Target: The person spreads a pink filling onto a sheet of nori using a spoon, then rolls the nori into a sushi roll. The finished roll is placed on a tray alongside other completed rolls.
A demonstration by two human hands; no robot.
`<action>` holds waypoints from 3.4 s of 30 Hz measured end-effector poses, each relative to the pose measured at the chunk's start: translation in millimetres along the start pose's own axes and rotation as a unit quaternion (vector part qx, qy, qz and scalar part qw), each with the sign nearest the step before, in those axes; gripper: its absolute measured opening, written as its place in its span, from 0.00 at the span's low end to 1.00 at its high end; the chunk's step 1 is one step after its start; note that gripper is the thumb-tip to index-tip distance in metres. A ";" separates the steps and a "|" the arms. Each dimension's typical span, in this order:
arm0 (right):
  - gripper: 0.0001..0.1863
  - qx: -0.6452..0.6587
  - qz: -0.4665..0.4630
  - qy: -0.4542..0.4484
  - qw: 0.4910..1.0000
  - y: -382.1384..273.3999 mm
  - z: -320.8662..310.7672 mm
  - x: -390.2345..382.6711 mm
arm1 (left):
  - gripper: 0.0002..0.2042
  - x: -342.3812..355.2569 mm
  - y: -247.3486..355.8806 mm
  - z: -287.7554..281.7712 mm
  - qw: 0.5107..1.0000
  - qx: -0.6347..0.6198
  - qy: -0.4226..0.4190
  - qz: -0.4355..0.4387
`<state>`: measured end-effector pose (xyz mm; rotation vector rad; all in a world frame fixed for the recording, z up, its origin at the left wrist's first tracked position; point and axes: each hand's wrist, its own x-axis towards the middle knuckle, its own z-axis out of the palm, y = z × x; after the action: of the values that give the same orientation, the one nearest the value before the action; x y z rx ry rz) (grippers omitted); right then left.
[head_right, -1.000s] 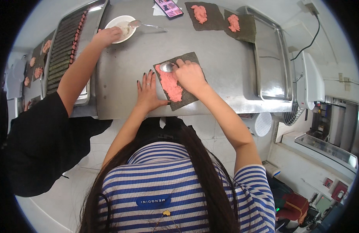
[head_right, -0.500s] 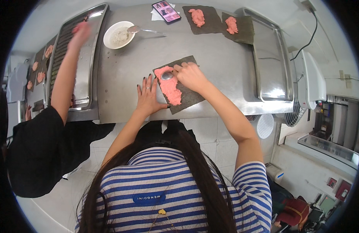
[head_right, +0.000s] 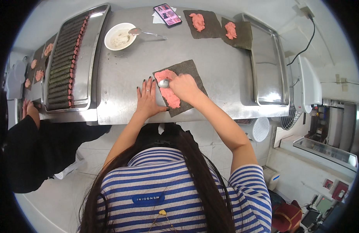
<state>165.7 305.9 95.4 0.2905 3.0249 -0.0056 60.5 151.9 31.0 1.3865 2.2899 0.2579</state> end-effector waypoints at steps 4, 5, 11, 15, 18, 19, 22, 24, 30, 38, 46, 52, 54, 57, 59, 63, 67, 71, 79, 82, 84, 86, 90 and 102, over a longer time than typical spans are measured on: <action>0.05 0.028 0.016 -0.046 0.998 4.4 -24.0 -7.1 | 0.61 -1.6 -3.4 1.8 1.000 -0.017 0.014 0.004; 0.06 0.035 0.023 -0.028 0.999 6.0 -33.4 -4.5 | 0.60 -0.7 -3.4 3.3 0.999 -0.022 0.021 0.009; 0.06 -0.005 -0.006 0.075 0.997 11.7 0.3 19.0 | 0.60 2.6 -1.4 2.0 0.999 -0.016 0.026 0.018; 0.06 0.010 0.034 0.058 0.998 13.8 11.6 23.3 | 0.59 1.6 -0.3 -1.4 1.000 0.011 0.018 0.020; 0.07 0.004 0.069 0.035 0.997 23.6 6.8 23.4 | 0.59 2.7 2.3 -3.2 0.999 0.029 0.010 0.014; 0.07 0.015 0.086 0.035 0.996 26.0 3.1 20.5 | 0.59 2.6 4.0 -4.8 0.999 0.034 0.003 0.012; 0.09 0.038 0.105 0.030 0.993 28.8 -14.2 12.7 | 0.59 1.8 5.1 -7.3 0.999 0.046 -0.005 0.002; 0.10 0.039 0.086 0.017 0.995 31.6 -18.8 4.3 | 0.59 2.2 5.6 -6.0 0.999 0.050 -0.001 0.006; 0.12 0.014 0.065 0.043 0.997 45.5 9.3 1.7 | 0.59 5.7 9.8 -7.1 0.995 0.097 -0.035 -0.002; 0.13 0.020 0.079 0.005 0.997 32.9 -22.8 -11.7 | 0.60 4.4 7.3 -4.4 0.995 0.098 -0.030 -0.004; 0.06 0.041 -0.001 -0.099 0.994 6.7 -12.0 -36.2 | 0.60 5.9 5.8 -1.5 0.993 0.108 -0.037 -0.002; 0.06 0.043 -0.004 -0.085 0.995 -7.4 -5.5 -60.4 | 0.60 5.9 9.0 -6.9 0.995 0.088 -0.052 -0.010; 0.06 0.040 -0.003 -0.084 0.996 -10.3 -4.8 -66.7 | 0.60 7.1 9.3 -7.0 0.995 0.081 -0.055 -0.011; 0.06 0.012 -0.007 -0.055 0.998 -16.4 1.1 -76.8 | 0.61 8.3 7.6 -8.1 0.994 0.085 -0.068 -0.008; 0.06 0.006 -0.016 -0.031 0.999 -19.6 2.6 -83.8 | 0.62 8.5 6.3 -6.8 0.994 0.080 -0.068 -0.005; 0.07 -0.008 -0.008 -0.003 1.000 -27.5 7.8 -96.7 | 0.63 9.0 5.0 -3.4 0.996 0.066 -0.058 -0.002; 0.09 -0.008 0.007 -0.004 1.000 -37.3 13.1 -107.9 | 0.64 7.8 6.8 -6.3 0.996 0.063 -0.057 -0.002; 0.10 0.028 0.016 0.000 0.999 -33.0 15.3 -118.8 | 0.64 10.2 7.8 -4.8 0.997 0.054 -0.063 -0.002; 0.17 0.198 0.133 -0.040 0.970 18.1 -14.5 -118.1 | 0.64 8.6 8.0 -8.4 0.995 0.060 -0.076 -0.012; 0.19 0.214 0.143 -0.027 0.966 31.0 -12.2 -96.4 | 0.64 9.2 8.0 -8.8 0.995 0.061 -0.082 -0.016; 0.20 0.213 0.135 -0.020 0.967 38.8 -5.2 -77.6 | 0.64 10.6 10.2 -10.5 0.994 0.063 -0.091 -0.017; 0.21 0.198 0.122 -0.022 0.972 41.9 1.9 -60.6 | 0.63 11.2 11.3 -10.7 0.993 0.071 -0.091 -0.013; 0.22 0.148 0.083 -0.075 0.983 39.2 5.9 -43.7 | 0.62 10.6 11.5 -10.4 0.992 0.086 -0.093 -0.017; 0.24 0.117 0.033 -0.141 0.983 14.6 -6.0 -82.9 | 0.63 12.1 13.2 -10.4 0.990 0.091 -0.102 -0.026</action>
<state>248.8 304.7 110.0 0.3737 2.7312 -0.3659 61.2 169.5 41.8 1.3690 2.2173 -0.1092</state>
